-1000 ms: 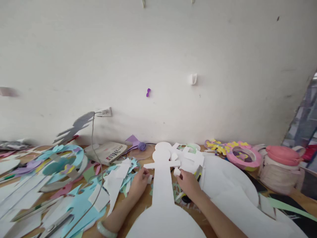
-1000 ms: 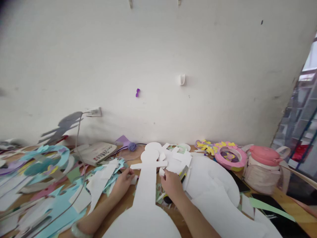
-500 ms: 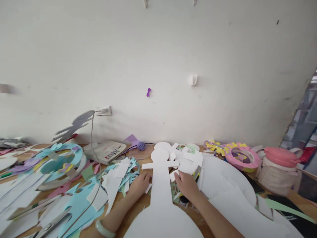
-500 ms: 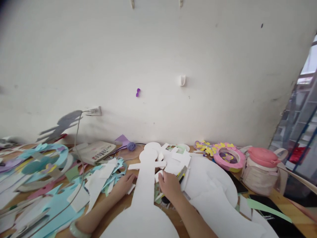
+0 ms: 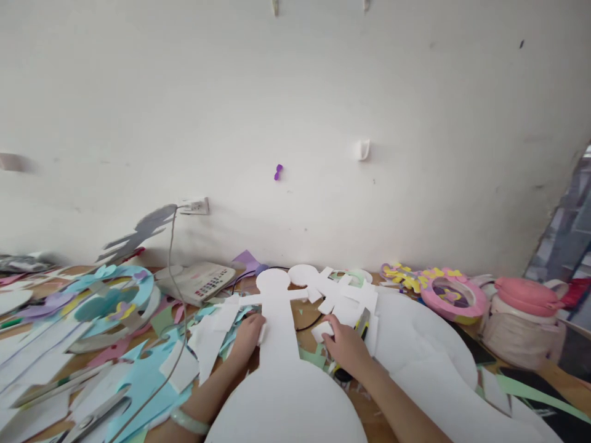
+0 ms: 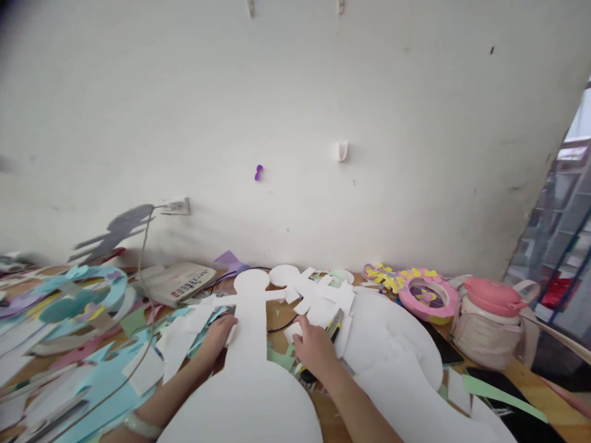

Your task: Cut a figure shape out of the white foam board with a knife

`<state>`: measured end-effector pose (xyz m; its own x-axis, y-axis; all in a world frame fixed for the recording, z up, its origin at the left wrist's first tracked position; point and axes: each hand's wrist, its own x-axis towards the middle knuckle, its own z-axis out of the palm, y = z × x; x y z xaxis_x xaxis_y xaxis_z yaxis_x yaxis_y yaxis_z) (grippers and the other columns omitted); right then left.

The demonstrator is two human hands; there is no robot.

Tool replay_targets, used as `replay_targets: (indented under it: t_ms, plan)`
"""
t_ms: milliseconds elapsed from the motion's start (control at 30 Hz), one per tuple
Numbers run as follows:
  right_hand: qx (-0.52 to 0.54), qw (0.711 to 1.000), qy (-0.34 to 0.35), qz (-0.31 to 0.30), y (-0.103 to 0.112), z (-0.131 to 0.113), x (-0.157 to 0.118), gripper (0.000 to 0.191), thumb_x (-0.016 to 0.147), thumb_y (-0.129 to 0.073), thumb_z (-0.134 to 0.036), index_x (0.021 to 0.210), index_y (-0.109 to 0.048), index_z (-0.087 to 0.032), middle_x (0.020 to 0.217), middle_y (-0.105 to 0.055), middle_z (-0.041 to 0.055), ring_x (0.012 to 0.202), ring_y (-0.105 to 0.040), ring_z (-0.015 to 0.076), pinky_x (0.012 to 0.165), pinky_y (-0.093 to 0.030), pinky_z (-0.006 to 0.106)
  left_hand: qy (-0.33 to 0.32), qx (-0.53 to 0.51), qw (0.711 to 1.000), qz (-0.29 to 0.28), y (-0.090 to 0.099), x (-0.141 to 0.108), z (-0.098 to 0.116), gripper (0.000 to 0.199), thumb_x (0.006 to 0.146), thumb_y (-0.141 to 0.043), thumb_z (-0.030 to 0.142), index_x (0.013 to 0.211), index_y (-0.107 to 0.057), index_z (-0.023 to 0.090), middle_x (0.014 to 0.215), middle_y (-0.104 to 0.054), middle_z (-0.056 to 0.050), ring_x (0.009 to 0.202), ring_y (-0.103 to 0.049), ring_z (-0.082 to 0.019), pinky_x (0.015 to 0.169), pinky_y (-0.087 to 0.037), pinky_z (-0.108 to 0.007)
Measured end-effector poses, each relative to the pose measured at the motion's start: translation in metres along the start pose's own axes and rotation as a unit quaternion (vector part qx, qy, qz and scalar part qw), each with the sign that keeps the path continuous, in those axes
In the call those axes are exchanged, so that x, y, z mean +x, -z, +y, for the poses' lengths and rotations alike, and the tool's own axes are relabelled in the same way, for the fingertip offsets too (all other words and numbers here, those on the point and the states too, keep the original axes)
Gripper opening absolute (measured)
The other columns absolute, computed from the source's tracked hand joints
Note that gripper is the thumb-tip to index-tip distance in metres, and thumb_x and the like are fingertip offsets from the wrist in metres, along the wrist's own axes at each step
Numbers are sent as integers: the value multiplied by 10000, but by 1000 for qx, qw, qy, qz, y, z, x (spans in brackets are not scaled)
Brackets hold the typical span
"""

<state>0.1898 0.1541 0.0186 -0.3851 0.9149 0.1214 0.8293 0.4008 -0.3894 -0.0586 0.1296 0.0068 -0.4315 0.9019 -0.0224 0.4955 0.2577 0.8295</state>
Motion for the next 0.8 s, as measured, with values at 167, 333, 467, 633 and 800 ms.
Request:
replay_targets:
  t_ms: [167,333,467,633,800]
  plan:
    - [36,999,-16,-6,3,-2,-1,335,939,-463,-196,1250,-586,-196,854,-757,82,858,-696,259,706,-377,290,-20,109,992,-67,-4,-11,12,229,963,-598,359,980,-659,138,999,-687,-49,945,-661,-201,876,-535,-419]
    - [57,998,-22,11,7,-5,1,302,845,-535,-97,1116,-640,-178,1080,-732,97,1013,-656,223,822,-400,258,-23,187,979,-83,-6,-22,22,248,968,-587,376,981,-665,141,1035,-692,-60,998,-656,-216,931,-509,-454]
    - [48,997,-54,23,20,-6,19,255,856,-436,-55,857,-665,-167,934,-733,95,888,-651,188,753,-417,250,-19,199,977,-76,-5,-26,23,239,988,-555,352,977,-661,139,1017,-699,-57,993,-661,-206,927,-506,-429]
    - [4,996,-88,7,32,-12,67,190,955,-507,-257,1001,-665,-161,967,-714,92,885,-655,214,782,-480,350,-20,206,976,-71,-6,-26,21,265,1024,-426,250,938,-652,143,995,-713,-73,983,-662,-206,889,-473,-374]
    - [-29,996,-78,-11,24,-13,109,253,941,-628,-331,1129,-637,-162,1093,-675,70,942,-663,207,841,-554,420,-27,216,973,-74,-8,-24,19,337,995,-335,177,871,-649,177,1013,-740,-125,992,-676,-240,784,-423,-306]
